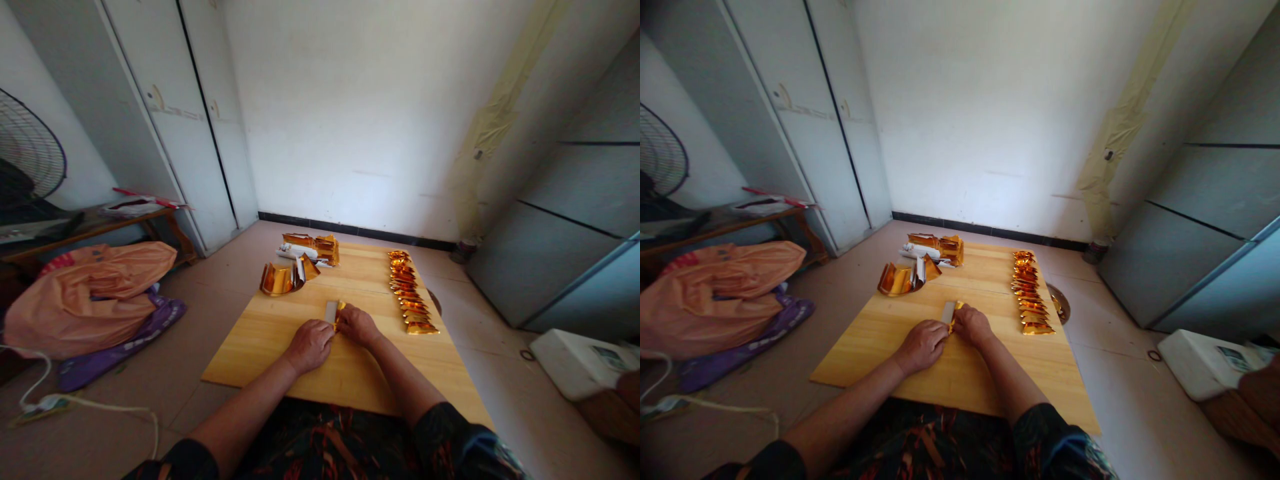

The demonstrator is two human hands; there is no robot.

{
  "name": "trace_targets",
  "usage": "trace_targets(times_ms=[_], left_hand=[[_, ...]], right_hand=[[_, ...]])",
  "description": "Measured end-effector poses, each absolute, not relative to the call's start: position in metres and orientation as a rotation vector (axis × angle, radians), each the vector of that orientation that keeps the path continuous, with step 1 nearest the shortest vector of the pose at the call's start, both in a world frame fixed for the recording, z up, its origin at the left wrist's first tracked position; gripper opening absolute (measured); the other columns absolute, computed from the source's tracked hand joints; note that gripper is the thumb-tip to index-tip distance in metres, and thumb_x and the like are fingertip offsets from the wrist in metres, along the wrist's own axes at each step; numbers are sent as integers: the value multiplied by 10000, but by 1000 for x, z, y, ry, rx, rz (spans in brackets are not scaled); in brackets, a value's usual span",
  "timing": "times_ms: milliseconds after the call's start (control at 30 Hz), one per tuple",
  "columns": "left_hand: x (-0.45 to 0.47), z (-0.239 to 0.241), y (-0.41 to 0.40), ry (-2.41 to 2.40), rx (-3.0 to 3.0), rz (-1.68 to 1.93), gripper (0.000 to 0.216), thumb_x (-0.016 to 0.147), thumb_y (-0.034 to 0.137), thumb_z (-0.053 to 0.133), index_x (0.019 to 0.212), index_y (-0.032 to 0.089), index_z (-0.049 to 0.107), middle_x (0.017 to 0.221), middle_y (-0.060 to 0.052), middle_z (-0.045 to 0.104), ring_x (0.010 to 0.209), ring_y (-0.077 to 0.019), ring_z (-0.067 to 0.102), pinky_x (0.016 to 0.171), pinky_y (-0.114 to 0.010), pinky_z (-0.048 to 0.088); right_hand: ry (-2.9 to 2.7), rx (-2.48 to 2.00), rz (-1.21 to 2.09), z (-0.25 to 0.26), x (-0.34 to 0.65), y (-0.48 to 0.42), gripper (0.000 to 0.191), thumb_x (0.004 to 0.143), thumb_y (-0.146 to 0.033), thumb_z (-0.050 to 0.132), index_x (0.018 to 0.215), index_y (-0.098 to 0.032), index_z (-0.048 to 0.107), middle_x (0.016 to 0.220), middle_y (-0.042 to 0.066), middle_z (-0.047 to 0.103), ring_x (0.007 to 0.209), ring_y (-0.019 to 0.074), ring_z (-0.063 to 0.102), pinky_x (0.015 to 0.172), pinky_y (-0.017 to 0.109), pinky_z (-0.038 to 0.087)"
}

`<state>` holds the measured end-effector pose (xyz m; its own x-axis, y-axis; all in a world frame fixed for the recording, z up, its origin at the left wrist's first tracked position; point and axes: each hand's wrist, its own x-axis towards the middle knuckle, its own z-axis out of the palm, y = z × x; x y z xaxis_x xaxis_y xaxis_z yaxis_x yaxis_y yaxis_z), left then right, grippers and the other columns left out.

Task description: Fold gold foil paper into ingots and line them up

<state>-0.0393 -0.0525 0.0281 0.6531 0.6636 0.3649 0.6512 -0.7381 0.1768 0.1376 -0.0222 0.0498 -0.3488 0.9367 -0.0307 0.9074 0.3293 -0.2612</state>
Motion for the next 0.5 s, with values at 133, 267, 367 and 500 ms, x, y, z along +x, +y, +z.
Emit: trace_targets(times_ms=[133, 267, 367, 500], left_hand=[[-39, 29, -53, 1136, 2826, 619, 120, 745, 104, 479, 789, 186, 557, 813, -45, 621, 812, -191, 558, 766, -312, 437], [-39, 29, -53, 1140, 2779, 625, 180, 730, 94, 481, 859, 185, 568, 849, -46, 629, 844, -195, 559, 794, -319, 442], [-39, 29, -53, 1115, 2771, 642, 275, 730, 90, 485, 968, 189, 583, 917, -51, 634, 892, -199, 554, 835, -330, 443], [-39, 28, -53, 1089, 2815, 617, 260, 761, 101, 482, 955, 198, 624, 906, -55, 625, 885, -201, 546, 829, -338, 449]], right_hand=[[-2446, -1723, 382, 49, 138, -22, 125, 842, -234, 516, 839, -198, 635, 913, 28, 613, 778, 128, 554, 617, 205, 342], [-2415, -1716, 414, 49, 138, -21, 108, 833, -227, 532, 825, -196, 636, 897, 25, 613, 767, 124, 546, 622, 200, 342], [-2396, -1699, 432, 48, 138, -21, 103, 826, -217, 535, 798, -191, 631, 880, 23, 604, 753, 119, 537, 614, 197, 334], [-2337, -1673, 476, 43, 140, -19, 47, 786, -201, 576, 779, -187, 620, 859, 11, 588, 727, 107, 520, 609, 192, 331]])
